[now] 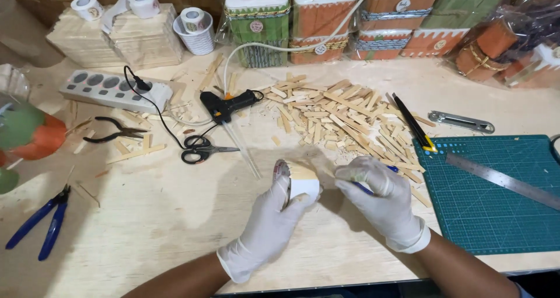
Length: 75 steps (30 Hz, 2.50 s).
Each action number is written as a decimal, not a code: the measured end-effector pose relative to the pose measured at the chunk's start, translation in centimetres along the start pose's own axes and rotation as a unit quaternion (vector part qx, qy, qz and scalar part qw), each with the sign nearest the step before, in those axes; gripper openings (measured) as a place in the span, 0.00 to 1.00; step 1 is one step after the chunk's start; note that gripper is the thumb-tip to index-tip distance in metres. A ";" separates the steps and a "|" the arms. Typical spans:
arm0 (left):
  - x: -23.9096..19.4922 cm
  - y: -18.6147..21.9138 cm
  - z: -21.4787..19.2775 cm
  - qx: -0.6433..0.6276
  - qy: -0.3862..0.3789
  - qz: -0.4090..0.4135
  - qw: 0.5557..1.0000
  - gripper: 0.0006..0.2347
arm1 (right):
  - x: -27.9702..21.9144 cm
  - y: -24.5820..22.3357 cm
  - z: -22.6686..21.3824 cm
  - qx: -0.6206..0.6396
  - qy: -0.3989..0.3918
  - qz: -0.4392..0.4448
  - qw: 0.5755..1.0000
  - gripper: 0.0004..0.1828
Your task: Cutting wooden sticks and gluing them onto a circular base to assemble a craft item.
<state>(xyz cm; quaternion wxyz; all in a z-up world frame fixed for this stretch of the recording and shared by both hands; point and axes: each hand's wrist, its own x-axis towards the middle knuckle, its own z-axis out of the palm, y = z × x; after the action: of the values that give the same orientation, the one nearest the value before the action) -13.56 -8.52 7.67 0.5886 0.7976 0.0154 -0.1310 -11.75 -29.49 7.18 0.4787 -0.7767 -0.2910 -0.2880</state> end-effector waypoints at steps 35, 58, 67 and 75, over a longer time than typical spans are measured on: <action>-0.3 -3.0 -0.2 -0.048 -0.058 0.057 0.996 0.17 | -3.6 0.7 0.5 -0.324 -0.176 -0.200 0.908 0.16; -0.2 -2.5 -0.5 -0.165 -0.047 0.213 0.962 0.17 | -2.9 0.0 1.2 -0.340 -0.154 -0.190 0.908 0.18; -0.1 -2.9 -0.5 -0.187 -0.042 0.198 0.961 0.12 | -1.5 -0.7 1.4 -0.364 -0.101 -0.210 0.902 0.27; 0.0 -3.9 -0.5 -0.161 -0.030 0.139 0.977 0.11 | -0.7 -0.4 0.9 -0.077 -0.101 0.152 0.980 0.09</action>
<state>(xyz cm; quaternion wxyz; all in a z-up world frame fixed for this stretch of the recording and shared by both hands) -14.13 -6.90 4.18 0.7218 0.6826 -0.0925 -0.0669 -12.37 -28.67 6.56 0.4240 -0.8714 -0.1936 -0.1531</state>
